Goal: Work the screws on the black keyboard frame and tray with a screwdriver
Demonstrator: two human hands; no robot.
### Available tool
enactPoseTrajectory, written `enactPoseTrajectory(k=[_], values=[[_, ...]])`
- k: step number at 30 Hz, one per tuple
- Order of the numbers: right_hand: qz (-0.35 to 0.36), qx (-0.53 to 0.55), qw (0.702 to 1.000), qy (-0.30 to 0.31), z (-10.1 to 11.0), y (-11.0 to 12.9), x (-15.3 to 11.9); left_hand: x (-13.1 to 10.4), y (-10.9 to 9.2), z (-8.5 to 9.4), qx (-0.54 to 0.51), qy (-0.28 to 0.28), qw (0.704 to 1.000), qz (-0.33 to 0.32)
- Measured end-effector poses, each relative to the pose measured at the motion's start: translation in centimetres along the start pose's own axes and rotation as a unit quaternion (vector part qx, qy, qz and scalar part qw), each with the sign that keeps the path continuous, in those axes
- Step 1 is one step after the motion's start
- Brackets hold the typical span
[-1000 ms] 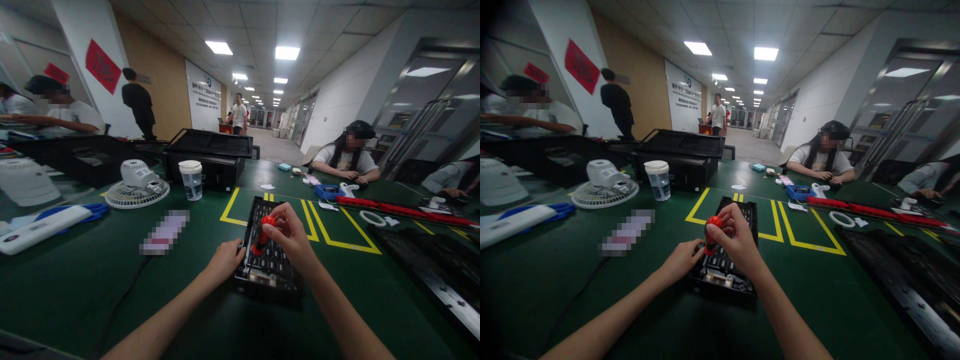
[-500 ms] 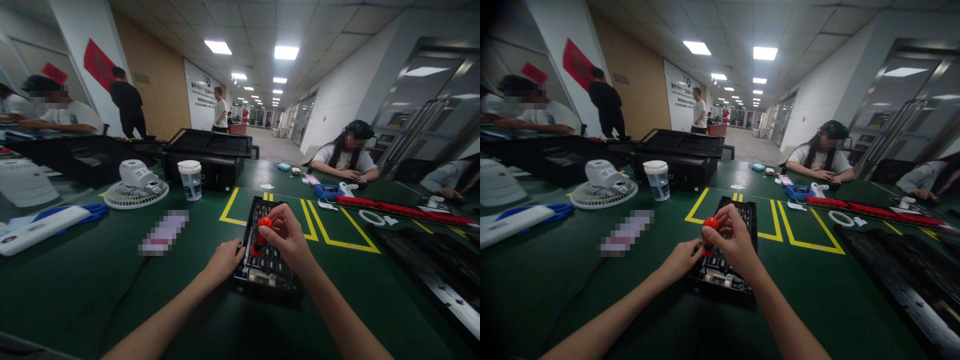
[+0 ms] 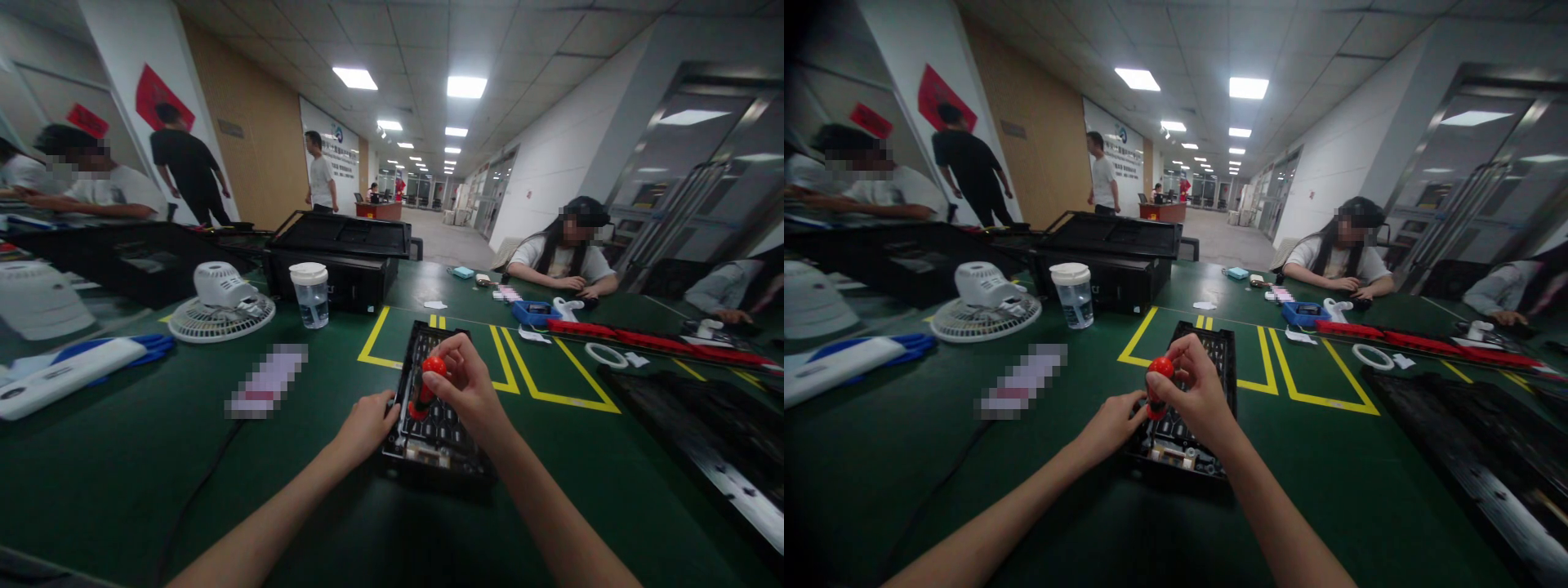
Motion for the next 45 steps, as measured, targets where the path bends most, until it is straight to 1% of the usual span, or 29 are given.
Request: enactPoseTrajectory(k=[6,11,15,22,28,41,45], values=[[0.000,0.107,0.994,0.020,-0.2,-0.6,0.3,0.0,0.0,0.0,-0.003,0.001,1.000,-0.004],[-0.020,0.198,0.978,0.062,-0.9,-0.8,0.4,0.0,0.0,0.0,0.002,-0.003,1.000,-0.003],[-0.036,0.240,0.966,0.089,-1.6,-0.7,0.2,0.0,0.0,0.1,0.011,-0.006,1.000,-0.004],[-0.055,0.251,0.960,0.107,-2.3,-0.9,0.0,0.1,-0.1,0.1,0.027,-0.003,1.000,-0.001],[-0.055,0.250,0.963,0.085,-2.1,-1.4,0.1,-0.1,-0.2,0.3,0.023,-0.004,1.000,-0.001],[-0.060,0.244,0.965,0.080,-2.2,-1.3,0.1,-0.1,-0.2,0.3,0.023,0.012,0.999,0.021],[-0.063,0.265,0.959,0.078,-2.3,-1.2,0.2,-0.1,-0.2,0.2,0.013,0.009,1.000,0.011]])
Point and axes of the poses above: each hand's wrist, its own x-axis towards the middle knuckle, its own z-axis out of the back of the hand, y = z × x, the point moved 7 cm from there along x, towards the middle knuckle, and after that the axes turned 3 degrees about -z, right-handed, at the moved point
